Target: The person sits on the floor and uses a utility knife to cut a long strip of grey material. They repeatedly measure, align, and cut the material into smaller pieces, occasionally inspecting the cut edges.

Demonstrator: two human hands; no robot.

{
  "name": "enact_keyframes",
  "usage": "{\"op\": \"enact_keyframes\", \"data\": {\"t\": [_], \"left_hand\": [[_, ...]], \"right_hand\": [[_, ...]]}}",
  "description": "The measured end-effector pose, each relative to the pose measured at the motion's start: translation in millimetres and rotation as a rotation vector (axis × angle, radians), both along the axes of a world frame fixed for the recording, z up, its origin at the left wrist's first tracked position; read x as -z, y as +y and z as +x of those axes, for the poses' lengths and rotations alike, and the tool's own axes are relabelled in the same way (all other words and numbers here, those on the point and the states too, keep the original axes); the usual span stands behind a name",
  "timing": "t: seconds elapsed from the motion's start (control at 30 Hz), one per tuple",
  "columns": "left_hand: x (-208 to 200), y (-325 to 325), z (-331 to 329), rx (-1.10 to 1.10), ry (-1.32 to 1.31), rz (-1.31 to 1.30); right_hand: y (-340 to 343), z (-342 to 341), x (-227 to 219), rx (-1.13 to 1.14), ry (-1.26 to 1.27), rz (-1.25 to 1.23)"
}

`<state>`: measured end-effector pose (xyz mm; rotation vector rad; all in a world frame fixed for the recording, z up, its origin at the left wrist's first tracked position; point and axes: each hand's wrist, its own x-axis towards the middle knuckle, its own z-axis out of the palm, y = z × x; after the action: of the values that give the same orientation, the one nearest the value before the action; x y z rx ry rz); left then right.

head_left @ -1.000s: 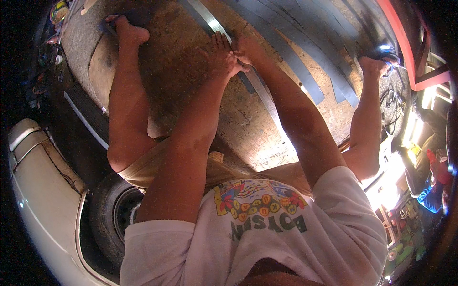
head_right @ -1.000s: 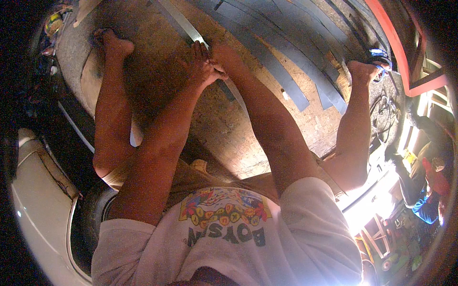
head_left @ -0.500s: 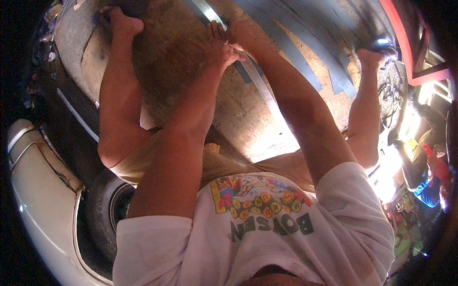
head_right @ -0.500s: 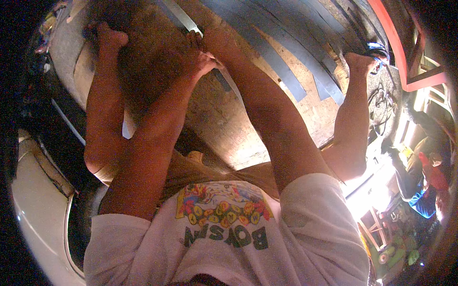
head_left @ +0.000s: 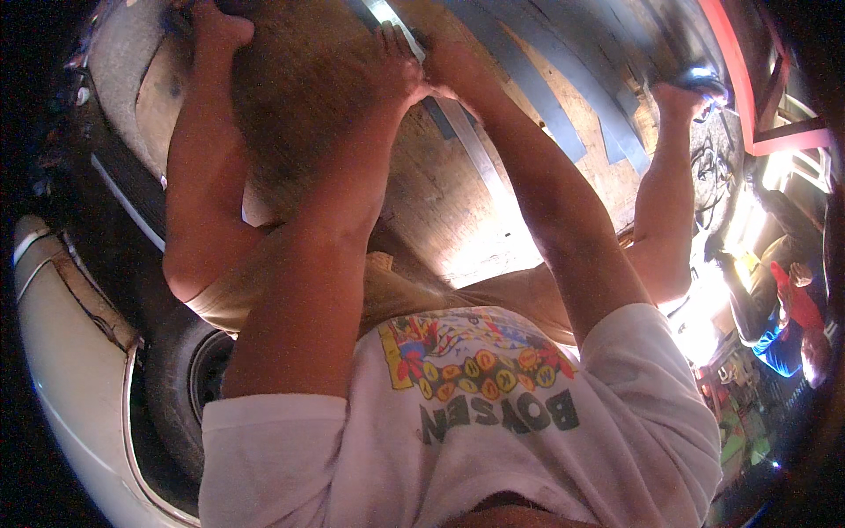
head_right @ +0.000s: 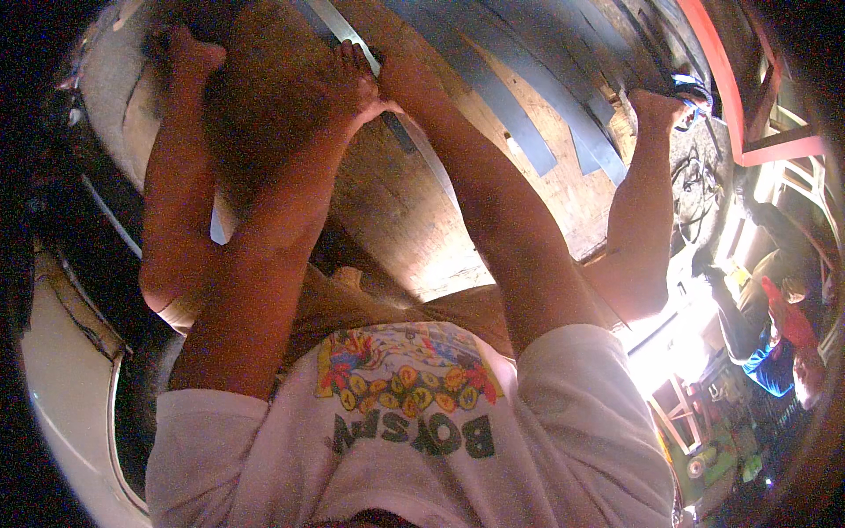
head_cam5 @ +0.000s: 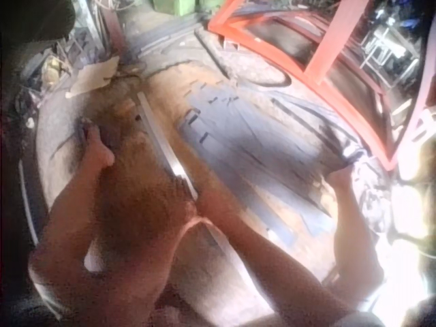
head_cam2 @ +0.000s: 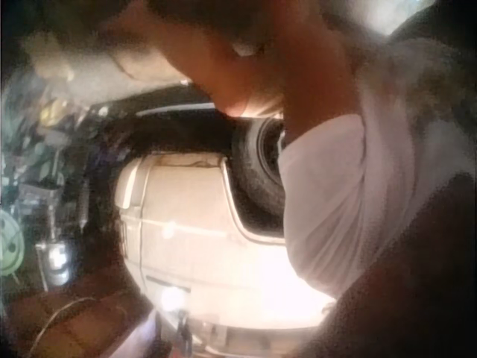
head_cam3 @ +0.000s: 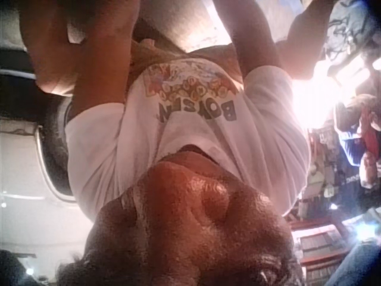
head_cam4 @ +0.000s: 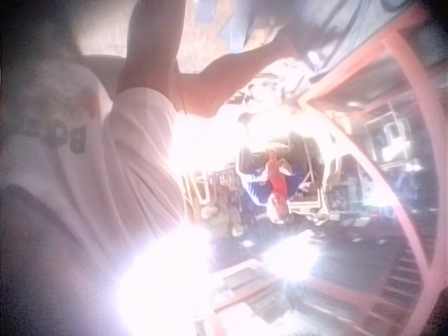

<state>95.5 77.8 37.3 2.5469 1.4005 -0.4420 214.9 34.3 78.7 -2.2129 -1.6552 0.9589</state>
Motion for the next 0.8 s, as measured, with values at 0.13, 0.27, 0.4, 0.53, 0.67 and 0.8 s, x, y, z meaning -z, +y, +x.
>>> {"op": "enact_keyframes", "data": {"t": [0.13, 0.27, 0.4, 0.53, 0.67, 0.8], "left_hand": [[1.2, 1.0, -6.4, -0.004, 0.038, 0.024], [-23.9, -0.4, -2.7, 0.002, 0.035, -0.040], [-10.1, -1.0, -1.0, -0.017, -0.050, -0.052], [57.7, 9.8, -21.5, 0.044, -0.378, 0.193], [24.0, 12.1, -6.6, 0.042, -0.348, 0.088], [-48.0, -4.5, 1.9, -0.008, -0.031, -0.102]], "right_hand": [[-12.9, -4.9, -13.6, -0.041, -0.036, -0.038], [-28.4, -2.9, -8.3, -0.027, -0.049, -0.091], [-50.8, 3.4, 0.7, -0.067, -0.086, -0.085], [-71.1, -6.0, -12.7, -0.007, -0.069, -0.129], [-94.1, -0.7, -11.8, 0.062, -0.097, -0.159], [-101.4, -2.7, -13.3, 0.048, -0.057, -0.056]]}}
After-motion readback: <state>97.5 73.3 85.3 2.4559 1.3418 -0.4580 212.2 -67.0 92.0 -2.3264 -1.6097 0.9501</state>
